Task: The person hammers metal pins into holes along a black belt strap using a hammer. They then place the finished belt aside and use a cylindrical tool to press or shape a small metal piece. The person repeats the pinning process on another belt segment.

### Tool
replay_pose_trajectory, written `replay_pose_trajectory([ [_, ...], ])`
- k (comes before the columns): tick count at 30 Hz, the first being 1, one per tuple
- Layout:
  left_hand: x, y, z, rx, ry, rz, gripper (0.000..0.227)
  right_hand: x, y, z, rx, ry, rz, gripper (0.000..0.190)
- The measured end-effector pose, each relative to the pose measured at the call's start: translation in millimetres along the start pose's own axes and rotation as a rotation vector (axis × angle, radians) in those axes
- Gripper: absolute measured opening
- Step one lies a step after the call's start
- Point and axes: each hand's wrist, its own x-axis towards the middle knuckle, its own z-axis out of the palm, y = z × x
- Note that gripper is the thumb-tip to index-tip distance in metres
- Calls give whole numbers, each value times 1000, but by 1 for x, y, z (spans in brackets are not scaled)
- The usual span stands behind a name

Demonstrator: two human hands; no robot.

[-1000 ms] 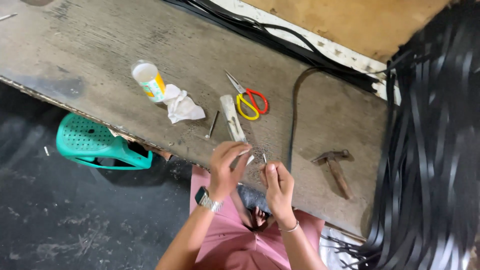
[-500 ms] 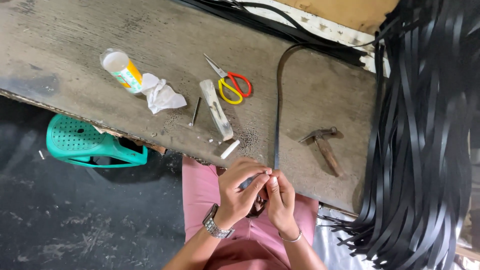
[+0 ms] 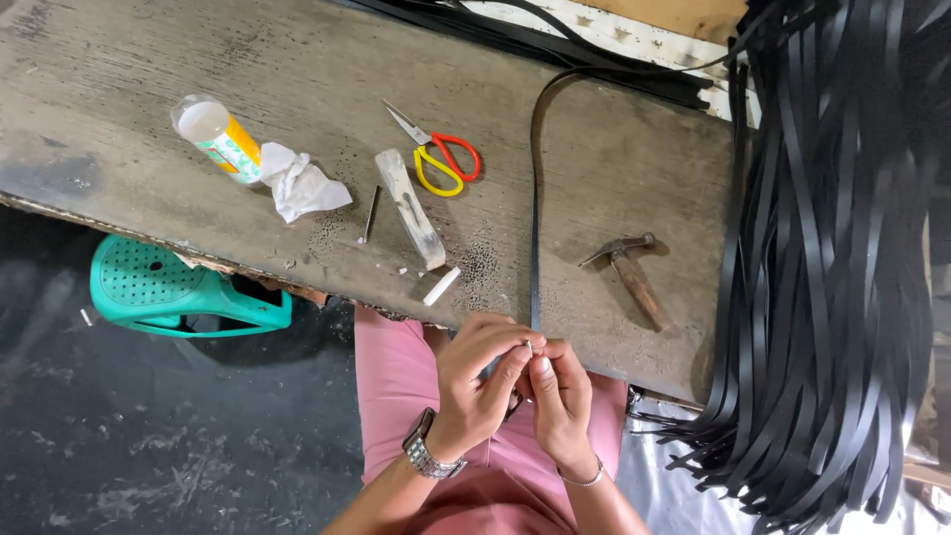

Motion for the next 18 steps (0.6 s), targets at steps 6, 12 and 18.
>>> replay_pose_trajectory([
  [6, -1, 1, 2, -10, -21, -75, 30, -6, -8, 0, -138, 38, -3, 22],
  [12, -6, -9, 3, -35, 17, -148, 27, -15, -4, 3, -337, 79, -95, 21],
  [18, -13, -22, -3, -78, 93, -274, 22, -18, 21, 7, -905, 154, -289, 27],
])
